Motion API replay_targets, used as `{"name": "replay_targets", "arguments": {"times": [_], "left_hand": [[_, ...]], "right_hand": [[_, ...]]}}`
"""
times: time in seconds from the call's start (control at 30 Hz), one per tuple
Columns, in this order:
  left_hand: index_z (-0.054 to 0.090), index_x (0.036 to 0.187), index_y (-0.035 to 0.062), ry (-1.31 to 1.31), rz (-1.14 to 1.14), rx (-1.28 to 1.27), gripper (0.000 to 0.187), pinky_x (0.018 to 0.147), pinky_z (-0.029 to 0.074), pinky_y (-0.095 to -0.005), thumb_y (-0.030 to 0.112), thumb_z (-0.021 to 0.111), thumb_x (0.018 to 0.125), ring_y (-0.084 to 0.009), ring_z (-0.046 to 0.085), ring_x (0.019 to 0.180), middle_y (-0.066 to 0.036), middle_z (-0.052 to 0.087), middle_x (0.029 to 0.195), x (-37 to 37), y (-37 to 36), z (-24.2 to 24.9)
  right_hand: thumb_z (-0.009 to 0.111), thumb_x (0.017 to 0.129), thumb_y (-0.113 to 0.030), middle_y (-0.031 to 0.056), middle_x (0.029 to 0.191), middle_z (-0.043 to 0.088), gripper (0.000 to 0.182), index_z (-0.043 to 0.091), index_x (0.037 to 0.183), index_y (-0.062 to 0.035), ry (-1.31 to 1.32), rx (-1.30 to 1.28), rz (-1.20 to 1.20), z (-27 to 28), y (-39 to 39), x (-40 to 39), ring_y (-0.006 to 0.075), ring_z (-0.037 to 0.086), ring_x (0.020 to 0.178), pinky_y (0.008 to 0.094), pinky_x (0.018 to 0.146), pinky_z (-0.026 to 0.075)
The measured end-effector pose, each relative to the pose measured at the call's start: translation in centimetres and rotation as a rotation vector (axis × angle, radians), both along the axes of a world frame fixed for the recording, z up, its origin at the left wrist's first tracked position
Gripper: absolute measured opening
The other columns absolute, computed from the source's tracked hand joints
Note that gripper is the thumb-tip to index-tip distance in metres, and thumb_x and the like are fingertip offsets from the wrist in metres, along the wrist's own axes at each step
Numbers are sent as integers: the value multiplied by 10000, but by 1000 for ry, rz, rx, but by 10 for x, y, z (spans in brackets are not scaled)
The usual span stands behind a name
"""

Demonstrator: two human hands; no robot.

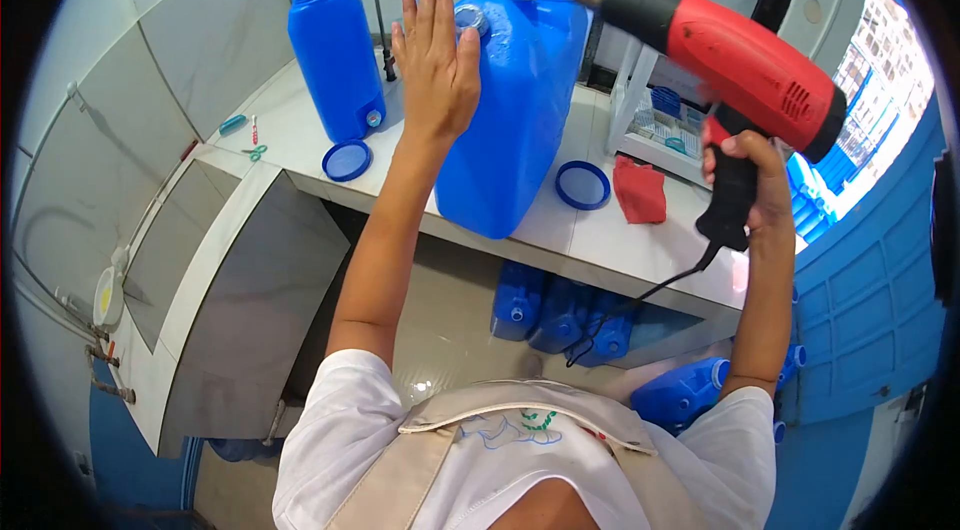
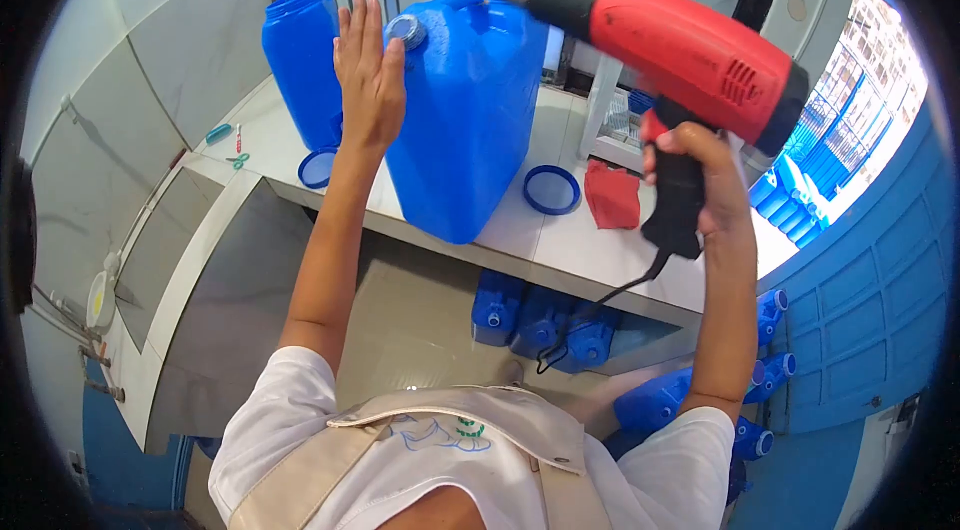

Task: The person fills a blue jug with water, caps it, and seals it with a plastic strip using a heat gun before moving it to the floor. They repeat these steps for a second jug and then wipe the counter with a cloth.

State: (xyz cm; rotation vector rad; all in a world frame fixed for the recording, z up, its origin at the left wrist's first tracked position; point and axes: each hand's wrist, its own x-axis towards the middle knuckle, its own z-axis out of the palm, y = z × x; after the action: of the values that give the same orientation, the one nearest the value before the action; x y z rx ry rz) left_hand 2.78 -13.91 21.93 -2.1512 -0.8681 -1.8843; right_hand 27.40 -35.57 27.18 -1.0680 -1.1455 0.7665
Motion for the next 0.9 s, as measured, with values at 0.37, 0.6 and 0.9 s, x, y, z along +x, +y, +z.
{"name": "replay_targets", "arguments": {"times": [0.37, 0.6, 0.9], "left_hand": [[375, 1336, 16, -34, -38, 75, 451, 1089, 136, -428, 192, 337, 923, -318, 228, 1342, -167, 339, 1403, 15, -8, -7], [245, 1356, -27, -313, 5, -173, 567, 1086, 157, -420, 286, 356, 897, -301, 246, 1320, -193, 287, 1400, 18, -16, -88], [-1, 1404, 10, -284, 33, -444, 874, 1089, 94, -447, 458, 501, 847, -323, 85, 1354, -201, 52, 1455, 77, -38, -167]], "right_hand": [[619, 657, -194, 80, 631, 576, 251, 586, 803, 8, -1117, -148, -690, 71, 148, 275, 169, 558, 515, 320, 464, 455], [593, 629, -134, 205, 955, 639, 332, 654, 939, -31, -1490, -687, -683, 44, 258, 338, 334, 624, 900, 402, 784, 494], [476, 810, -66, 161, 800, 603, 254, 589, 1032, -12, -974, 505, -656, -18, 269, 241, 309, 594, 771, 422, 718, 457]]}}
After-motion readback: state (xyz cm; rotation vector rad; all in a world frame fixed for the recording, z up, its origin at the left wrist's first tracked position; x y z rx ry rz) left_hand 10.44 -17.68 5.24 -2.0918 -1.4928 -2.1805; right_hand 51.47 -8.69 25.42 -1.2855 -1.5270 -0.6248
